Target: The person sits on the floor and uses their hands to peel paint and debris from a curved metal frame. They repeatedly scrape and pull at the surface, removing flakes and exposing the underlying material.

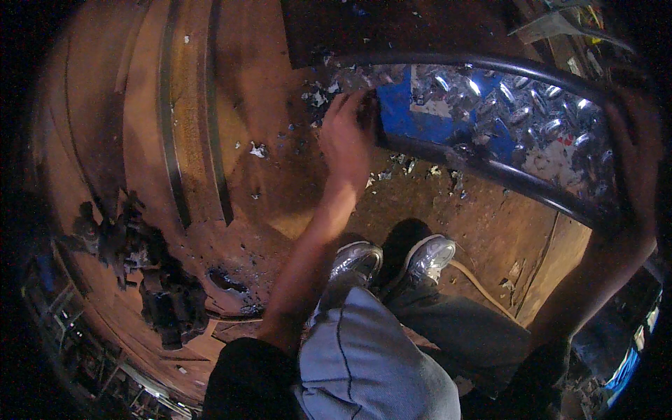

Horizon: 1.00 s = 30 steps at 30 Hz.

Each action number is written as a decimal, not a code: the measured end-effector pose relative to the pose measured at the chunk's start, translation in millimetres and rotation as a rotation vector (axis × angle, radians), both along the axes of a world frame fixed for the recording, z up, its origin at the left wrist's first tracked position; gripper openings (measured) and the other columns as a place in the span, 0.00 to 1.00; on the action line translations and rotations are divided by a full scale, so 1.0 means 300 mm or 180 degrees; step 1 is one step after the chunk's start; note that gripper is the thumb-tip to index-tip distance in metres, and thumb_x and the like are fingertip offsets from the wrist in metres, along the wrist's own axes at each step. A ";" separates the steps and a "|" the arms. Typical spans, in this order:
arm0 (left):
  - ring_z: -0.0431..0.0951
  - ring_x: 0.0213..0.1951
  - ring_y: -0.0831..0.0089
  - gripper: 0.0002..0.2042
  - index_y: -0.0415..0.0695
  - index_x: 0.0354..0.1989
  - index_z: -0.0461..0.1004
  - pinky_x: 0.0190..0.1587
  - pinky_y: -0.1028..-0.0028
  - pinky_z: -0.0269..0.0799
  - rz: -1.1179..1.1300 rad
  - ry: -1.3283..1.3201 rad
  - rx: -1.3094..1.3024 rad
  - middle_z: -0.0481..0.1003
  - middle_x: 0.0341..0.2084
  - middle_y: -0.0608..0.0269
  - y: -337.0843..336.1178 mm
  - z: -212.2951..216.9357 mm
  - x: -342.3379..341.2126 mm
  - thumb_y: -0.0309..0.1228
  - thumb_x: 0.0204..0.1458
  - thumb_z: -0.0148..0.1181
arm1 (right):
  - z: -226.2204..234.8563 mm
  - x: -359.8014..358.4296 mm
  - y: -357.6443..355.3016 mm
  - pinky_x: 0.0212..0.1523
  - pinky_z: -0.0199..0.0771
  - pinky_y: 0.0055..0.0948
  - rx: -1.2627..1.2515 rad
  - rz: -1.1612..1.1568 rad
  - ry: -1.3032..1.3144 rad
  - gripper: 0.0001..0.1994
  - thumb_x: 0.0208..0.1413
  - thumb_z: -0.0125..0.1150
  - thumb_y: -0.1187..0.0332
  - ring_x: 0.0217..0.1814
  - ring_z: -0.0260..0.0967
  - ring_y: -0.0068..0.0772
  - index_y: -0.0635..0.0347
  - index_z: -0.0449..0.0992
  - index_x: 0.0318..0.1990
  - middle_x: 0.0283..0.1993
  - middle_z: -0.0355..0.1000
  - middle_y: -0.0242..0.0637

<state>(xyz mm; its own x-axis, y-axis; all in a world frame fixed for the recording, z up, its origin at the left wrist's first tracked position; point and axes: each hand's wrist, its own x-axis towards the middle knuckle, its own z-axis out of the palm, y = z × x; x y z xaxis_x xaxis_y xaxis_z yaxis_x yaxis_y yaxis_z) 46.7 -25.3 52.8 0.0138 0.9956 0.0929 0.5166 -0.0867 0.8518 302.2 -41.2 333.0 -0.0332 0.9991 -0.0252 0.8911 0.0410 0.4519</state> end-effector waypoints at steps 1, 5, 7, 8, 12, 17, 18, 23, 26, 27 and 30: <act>0.75 0.40 0.49 0.10 0.41 0.41 0.75 0.42 0.60 0.70 0.0035 -0.0069 -0.0055 0.74 0.39 0.49 -0.003 -0.005 0.006 0.26 0.51 0.55 | -0.001 0.003 0.004 0.60 0.46 0.55 -0.0007 -0.0061 -0.0008 0.29 0.56 0.43 0.39 0.57 0.61 0.50 0.49 0.73 0.53 0.50 0.70 0.45; 0.74 0.39 0.48 0.10 0.40 0.42 0.74 0.41 0.60 0.69 0.0128 -0.0334 0.0004 0.73 0.38 0.49 -0.001 -0.024 0.017 0.25 0.52 0.55 | 0.002 0.011 0.012 0.61 0.45 0.55 -0.0030 -0.0181 0.0002 0.29 0.56 0.43 0.39 0.58 0.60 0.50 0.50 0.72 0.53 0.51 0.70 0.45; 0.74 0.39 0.47 0.10 0.40 0.43 0.73 0.40 0.59 0.69 0.0146 -0.0468 0.0088 0.73 0.37 0.48 0.005 -0.032 0.021 0.25 0.53 0.54 | 0.002 0.013 0.015 0.61 0.45 0.54 -0.0029 -0.0142 -0.0007 0.29 0.56 0.43 0.39 0.58 0.60 0.50 0.50 0.72 0.53 0.51 0.70 0.45; 0.73 0.39 0.47 0.09 0.40 0.43 0.73 0.40 0.59 0.69 0.0146 -0.0553 0.0095 0.73 0.37 0.47 0.008 -0.035 0.022 0.25 0.53 0.53 | 0.001 0.013 0.019 0.61 0.45 0.53 -0.0021 -0.0103 -0.0026 0.29 0.56 0.44 0.39 0.58 0.60 0.50 0.50 0.72 0.53 0.52 0.70 0.46; 0.72 0.38 0.45 0.08 0.38 0.41 0.71 0.39 0.57 0.68 0.0112 -0.0486 0.0047 0.72 0.35 0.45 0.005 -0.031 0.023 0.25 0.54 0.52 | 0.006 -0.004 0.026 0.61 0.45 0.52 -0.0059 -0.0192 -0.0091 0.27 0.56 0.45 0.42 0.57 0.61 0.51 0.51 0.73 0.53 0.52 0.70 0.46; 0.72 0.37 0.45 0.07 0.36 0.39 0.71 0.40 0.57 0.67 0.0153 -0.0295 0.0119 0.72 0.34 0.45 0.013 -0.025 0.024 0.25 0.54 0.51 | 0.015 -0.031 0.025 0.60 0.47 0.52 -0.0163 -0.0300 -0.0002 0.24 0.55 0.48 0.45 0.55 0.63 0.52 0.51 0.74 0.51 0.51 0.70 0.45; 0.72 0.37 0.45 0.07 0.36 0.38 0.71 0.40 0.58 0.67 0.0150 -0.0267 0.0175 0.72 0.34 0.45 0.017 -0.028 0.025 0.26 0.55 0.51 | 0.011 -0.029 0.025 0.60 0.47 0.52 -0.0148 -0.0266 0.0029 0.24 0.55 0.48 0.46 0.54 0.63 0.52 0.52 0.74 0.50 0.51 0.70 0.45; 0.74 0.38 0.48 0.07 0.36 0.38 0.73 0.41 0.60 0.69 0.0367 -0.0713 -0.0038 0.74 0.34 0.45 0.001 -0.040 0.018 0.25 0.53 0.53 | -0.030 0.037 0.020 0.62 0.58 0.35 0.0234 -0.0497 0.0053 0.19 0.58 0.53 0.59 0.61 0.62 0.42 0.56 0.71 0.54 0.56 0.68 0.42; 0.75 0.37 0.50 0.07 0.36 0.38 0.75 0.40 0.62 0.69 0.0358 -0.0750 0.0063 0.75 0.33 0.46 -0.004 -0.037 0.015 0.24 0.51 0.55 | -0.035 0.087 -0.001 0.62 0.58 0.35 0.0266 -0.0459 0.0065 0.18 0.58 0.53 0.60 0.61 0.62 0.42 0.56 0.71 0.54 0.56 0.68 0.42; 0.76 0.36 0.50 0.08 0.37 0.38 0.75 0.40 0.62 0.70 0.0307 -0.0733 0.0107 0.75 0.33 0.46 -0.001 -0.032 0.010 0.24 0.50 0.56 | -0.037 0.098 -0.009 0.62 0.58 0.35 0.0328 -0.0463 0.0078 0.18 0.58 0.53 0.60 0.61 0.62 0.41 0.56 0.71 0.54 0.56 0.68 0.42; 0.76 0.33 0.50 0.07 0.38 0.36 0.76 0.37 0.62 0.70 0.0154 -0.0503 0.0113 0.76 0.30 0.47 0.023 -0.012 0.001 0.24 0.49 0.58 | -0.045 0.112 -0.016 0.62 0.58 0.35 0.0417 -0.0264 0.0049 0.18 0.58 0.53 0.61 0.61 0.63 0.41 0.56 0.71 0.54 0.57 0.68 0.42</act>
